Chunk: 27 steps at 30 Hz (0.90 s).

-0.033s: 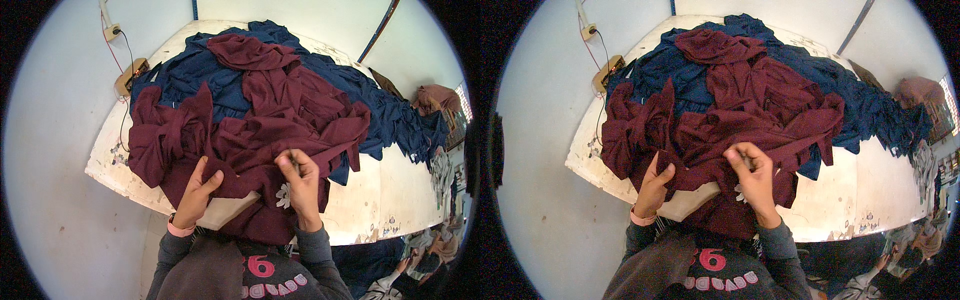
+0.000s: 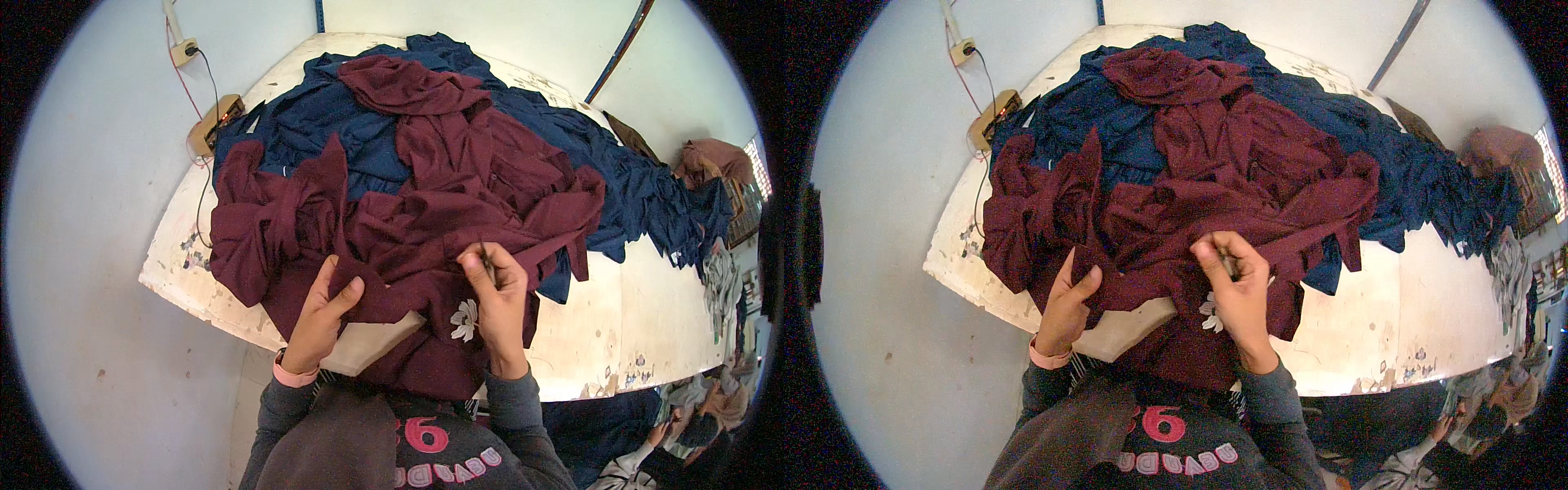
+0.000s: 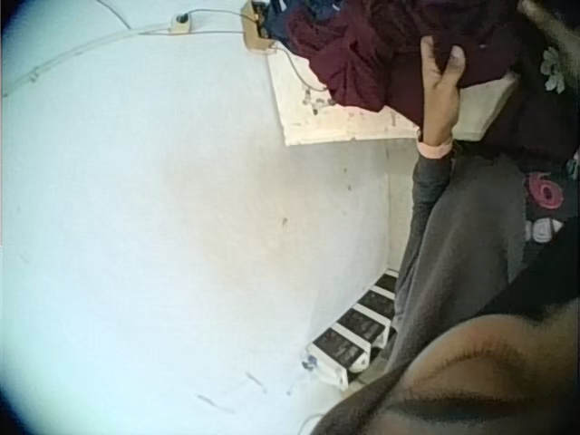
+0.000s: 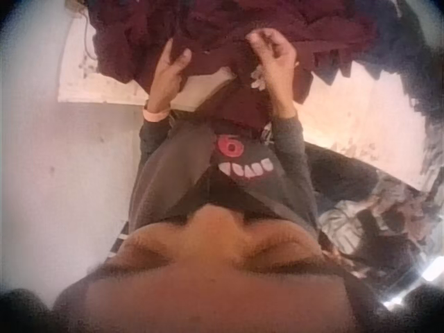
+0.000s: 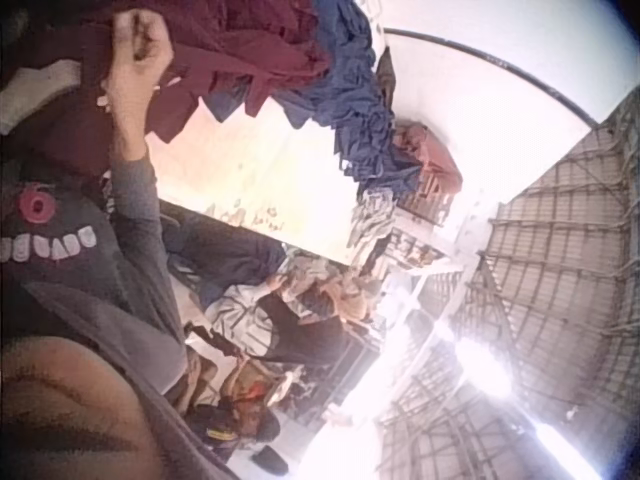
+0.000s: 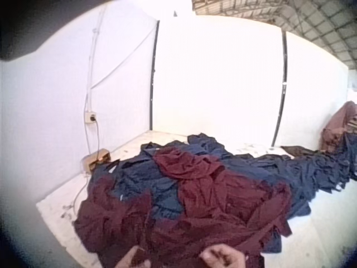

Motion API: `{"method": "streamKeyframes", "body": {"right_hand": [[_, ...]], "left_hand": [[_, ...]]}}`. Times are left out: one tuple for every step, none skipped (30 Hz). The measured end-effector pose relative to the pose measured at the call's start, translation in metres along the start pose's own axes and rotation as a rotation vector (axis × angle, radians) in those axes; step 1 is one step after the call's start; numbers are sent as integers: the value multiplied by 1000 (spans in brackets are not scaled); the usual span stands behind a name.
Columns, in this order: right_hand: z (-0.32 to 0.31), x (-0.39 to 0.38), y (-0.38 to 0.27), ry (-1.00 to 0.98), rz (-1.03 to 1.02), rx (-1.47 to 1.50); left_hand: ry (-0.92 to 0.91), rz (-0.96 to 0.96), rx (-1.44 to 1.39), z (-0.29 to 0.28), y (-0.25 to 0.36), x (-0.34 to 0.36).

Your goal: The person uses a small knife to cut a maroon long-sleeved shirt on a table. They repeatedly lift, fold, and cut sections of the fabric, including the sleeves and body, while other garments lie nearby.

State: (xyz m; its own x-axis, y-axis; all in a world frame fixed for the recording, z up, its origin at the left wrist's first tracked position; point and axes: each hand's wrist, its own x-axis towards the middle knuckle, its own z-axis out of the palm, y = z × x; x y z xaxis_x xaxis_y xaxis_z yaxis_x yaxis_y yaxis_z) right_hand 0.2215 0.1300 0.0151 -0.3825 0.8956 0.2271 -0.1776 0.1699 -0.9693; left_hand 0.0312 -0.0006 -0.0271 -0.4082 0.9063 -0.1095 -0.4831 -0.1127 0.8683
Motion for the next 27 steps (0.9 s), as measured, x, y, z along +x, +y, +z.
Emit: {"method": "streamKeyframes", "body": {"right_hand": [[-7, -1, -1, 6, -26, -94], [-12, -3, 0, -11, -38, -171], [-10, -7, -2, -36, -53, -188], [-7, -11, -6, -61, -69, -205], [-1, -17, -13, -77, -107, -259], [3, -20, -19, -91, -152, -317], [1, -22, -15, -140, -265, -458], [2, -23, -20, -201, -385, -656], [5, -26, -27, -234, -435, -739], [9, -29, -32, -267, -486, -822], [14, -30, -31, -249, -532, -800], [16, -32, -32, -246, -541, -832], [17, -32, -34, -243, -550, -865], [18, -33, -35, -239, -558, -897], [19, -33, -33, -232, -570, -926], [20, -33, -32, -223, -580, -961], [21, -33, -31, -215, -590, -997], [20, -33, -31, -215, -597, -1007], [19, -33, -30, -216, -603, -1018], [19, -33, -30, -217, -609, -1029], [18, -33, -30, -228, -610, -997], [16, -32, -30, -239, -610, -965], [15, -31, -29, -251, -610, -934], [14, -30, -27, -215, -520, -778], [13, -29, -24, -179, -429, -622], [12, -27, -22, -144, -339, -466], [10, -22, -36, -204, -146, -395]], "left_hand": [[5, -18, -16, 1, 3, 0], [9, -37, -31, 2, 4, 1], [22, -38, -24, 1, 4, 2], [35, -39, -17, 1, 4, 3], [47, -40, -9, 0, 4, 4], [23, -31, -25, 3, 7, 7], [-1, -20, -41, 8, 12, 8], [-26, -10, -57, 12, 15, 10], [-34, -11, -48, 15, 17, 10], [-43, -12, -38, 17, 19, 10], [-52, -14, -29, 19, 20, 10], [-62, 0, -24, 21, 21, 9], [-72, 13, -19, 24, 22, 9], [-81, 27, -13, 25, 23, 8], [-86, 37, 3, 26, 23, 8], [-95, 45, 14, 27, 23, 8], [-104, 53, 24, 27, 24, 8], [-115, 47, 24, 28, 25, 7], [-125, 40, 24, 28, 26, 7], [-135, 33, 23, 28, 27, 7], [-136, 42, 21, 28, 27, 7], [-137, 52, 18, 29, 26, 7], [-137, 61, 15, 28, 26, 7], [-147, 78, 97, 30, 27, 6], [-156, 94, 178, 31, 29, 5], [-165, 111, 260, 32, 30, 4], [-197, 171, 434, 32, 31, 4]]}}
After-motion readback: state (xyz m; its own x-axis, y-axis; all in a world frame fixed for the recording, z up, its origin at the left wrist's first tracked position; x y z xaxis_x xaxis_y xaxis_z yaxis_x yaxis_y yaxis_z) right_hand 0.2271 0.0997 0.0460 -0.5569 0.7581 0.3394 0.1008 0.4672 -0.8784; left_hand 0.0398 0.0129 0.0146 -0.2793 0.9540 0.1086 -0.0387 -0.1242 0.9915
